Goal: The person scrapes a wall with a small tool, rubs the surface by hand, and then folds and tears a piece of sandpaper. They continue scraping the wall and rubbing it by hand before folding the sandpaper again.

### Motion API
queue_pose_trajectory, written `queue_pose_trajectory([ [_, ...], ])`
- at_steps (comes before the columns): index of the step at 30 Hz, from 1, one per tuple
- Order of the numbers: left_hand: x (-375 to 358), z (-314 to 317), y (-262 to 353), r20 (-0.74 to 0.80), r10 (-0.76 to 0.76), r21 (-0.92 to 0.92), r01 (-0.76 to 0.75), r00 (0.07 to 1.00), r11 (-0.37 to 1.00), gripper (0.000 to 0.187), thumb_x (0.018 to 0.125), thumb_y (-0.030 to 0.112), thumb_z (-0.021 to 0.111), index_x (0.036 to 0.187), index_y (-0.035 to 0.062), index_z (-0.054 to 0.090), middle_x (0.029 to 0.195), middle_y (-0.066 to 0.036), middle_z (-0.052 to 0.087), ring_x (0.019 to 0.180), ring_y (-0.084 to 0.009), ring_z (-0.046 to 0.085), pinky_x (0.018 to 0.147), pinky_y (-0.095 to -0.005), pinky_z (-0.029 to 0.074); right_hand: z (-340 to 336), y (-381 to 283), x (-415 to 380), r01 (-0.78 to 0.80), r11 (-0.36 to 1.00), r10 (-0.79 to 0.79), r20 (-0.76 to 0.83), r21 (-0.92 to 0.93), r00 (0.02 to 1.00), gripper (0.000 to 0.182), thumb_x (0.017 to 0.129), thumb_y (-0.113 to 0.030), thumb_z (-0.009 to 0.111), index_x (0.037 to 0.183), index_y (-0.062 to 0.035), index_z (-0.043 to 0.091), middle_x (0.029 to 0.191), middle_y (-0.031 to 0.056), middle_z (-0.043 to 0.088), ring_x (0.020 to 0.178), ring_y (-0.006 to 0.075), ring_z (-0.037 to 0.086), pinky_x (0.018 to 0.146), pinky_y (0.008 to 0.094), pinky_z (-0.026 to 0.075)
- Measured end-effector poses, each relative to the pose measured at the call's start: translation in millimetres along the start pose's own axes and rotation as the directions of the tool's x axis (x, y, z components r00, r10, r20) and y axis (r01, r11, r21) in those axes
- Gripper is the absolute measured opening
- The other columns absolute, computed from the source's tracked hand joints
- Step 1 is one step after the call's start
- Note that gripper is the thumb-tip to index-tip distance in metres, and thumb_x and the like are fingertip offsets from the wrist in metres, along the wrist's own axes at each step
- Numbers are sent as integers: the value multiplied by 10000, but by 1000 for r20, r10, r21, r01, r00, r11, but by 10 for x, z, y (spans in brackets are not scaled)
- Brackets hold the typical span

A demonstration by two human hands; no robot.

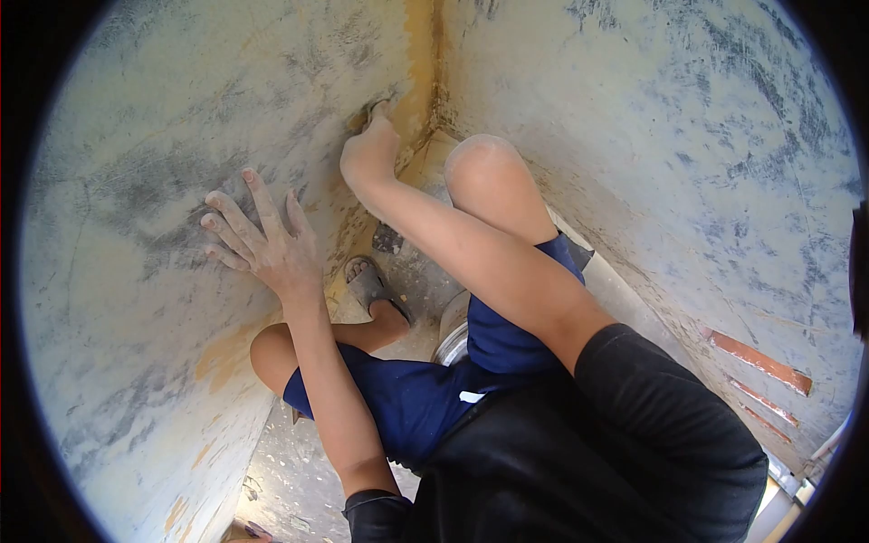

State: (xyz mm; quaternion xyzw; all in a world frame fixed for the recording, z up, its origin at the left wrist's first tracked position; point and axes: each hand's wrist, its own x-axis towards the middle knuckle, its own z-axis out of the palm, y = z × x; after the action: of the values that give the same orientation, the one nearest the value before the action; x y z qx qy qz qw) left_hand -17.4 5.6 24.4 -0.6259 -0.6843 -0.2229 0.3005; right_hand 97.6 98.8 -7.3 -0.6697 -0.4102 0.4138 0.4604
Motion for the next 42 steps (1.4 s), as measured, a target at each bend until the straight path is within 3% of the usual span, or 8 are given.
queue_pose_trajectory([
  [6, 24, -12, 18, 8, -7, -10, 7, 1000, 1000, 725, 888, 372, 743, 1534, 268, 433, 1658, -169, 190, 1550, -338, 68, 1206, -582, 39, -106, -115, -173, -17, 999, 9, 152, 47, 988, 677, 824, 172, 363, 1489, 165, 234, 1548, 356, 270, 1474, 446, 239, 1236, 414, 211],
  [9, 12, -28, 1, 1, 1, -8, -1, 1000, 1000, 712, 879, 357, 751, 1519, 253, 458, 1646, -178, 222, 1549, -333, 81, 1213, -550, 0, -180, -279, 48, -159, 986, 159, -12, 44, 987, 519, 915, 87, 369, 1430, 148, 369, 1125, 356, 623, 1109, 468, 609, 955, 457, 472],
  [22, 16, -7, 12, -8, -12, -25, 12, 1000, 1000, 691, 873, 354, 756, 1501, 247, 488, 1644, -179, 234, 1550, -327, 82, 1218, -534, -19, 119, 133, -91, 232, 958, -259, -160, -169, 953, 523, 910, 82, 389, 1428, 149, 378, 1125, 368, 629, 1067, 481, 622, 944, 470, 464],
  [26, 33, -24, -7, -6, 1, -11, -1, 1000, 1000, 690, 875, 353, 755, 1502, 253, 486, 1648, -175, 223, 1550, -331, 79, 1215, -543, -16, -52, -132, 16, -80, 996, 80, -18, 31, 997, 521, 940, 63, 387, 1454, 143, 348, 1186, 380, 605, 1104, 468, 616, 960, 454, 465],
  [31, 23, -26, 27, 0, -11, -24, 11, 1000, 1000, 701, 876, 351, 752, 1510, 244, 474, 1644, -181, 230, 1550, -335, 76, 1216, -540, -19, 107, 88, -145, 320, 923, -361, -198, -213, 911, 526, 949, 60, 379, 1466, 142, 322, 1226, 378, 591, 1128, 466, 606, 963, 449, 468],
  [32, 10, -30, 26, 2, -11, -23, 11, 1000, 1000, 701, 876, 351, 752, 1510, 244, 474, 1644, -181, 230, 1550, -335, 76, 1216, -540, -19, 52, 38, -84, 66, 998, -67, -64, -8, 996, 534, 955, 47, 383, 1476, 136, 309, 1209, 378, 597, 1102, 475, 609, 949, 452, 468],
  [36, 24, -23, 9, -4, -7, -8, 7, 1000, 1000, 696, 879, 352, 750, 1509, 248, 475, 1640, -187, 236, 1549, -335, 80, 1219, -532, -19, 277, 199, -68, 253, 962, -273, -309, -104, 911, 535, 959, 45, 376, 1483, 127, 305, 1169, 380, 607, 1062, 470, 621, 923, 460, 467],
  [42, 13, -28, -17, -1, 7, -8, -7, 1000, 1000, 689, 881, 359, 746, 1508, 259, 476, 1640, -184, 240, 1549, -334, 83, 1220, -526, -19, 50, -5, -26, 11, 1000, -11, -52, -2, 999, 559, 930, 72, 372, 1481, 135, 302, 1188, 396, 586, 1096, 465, 611, 951, 456, 461],
])
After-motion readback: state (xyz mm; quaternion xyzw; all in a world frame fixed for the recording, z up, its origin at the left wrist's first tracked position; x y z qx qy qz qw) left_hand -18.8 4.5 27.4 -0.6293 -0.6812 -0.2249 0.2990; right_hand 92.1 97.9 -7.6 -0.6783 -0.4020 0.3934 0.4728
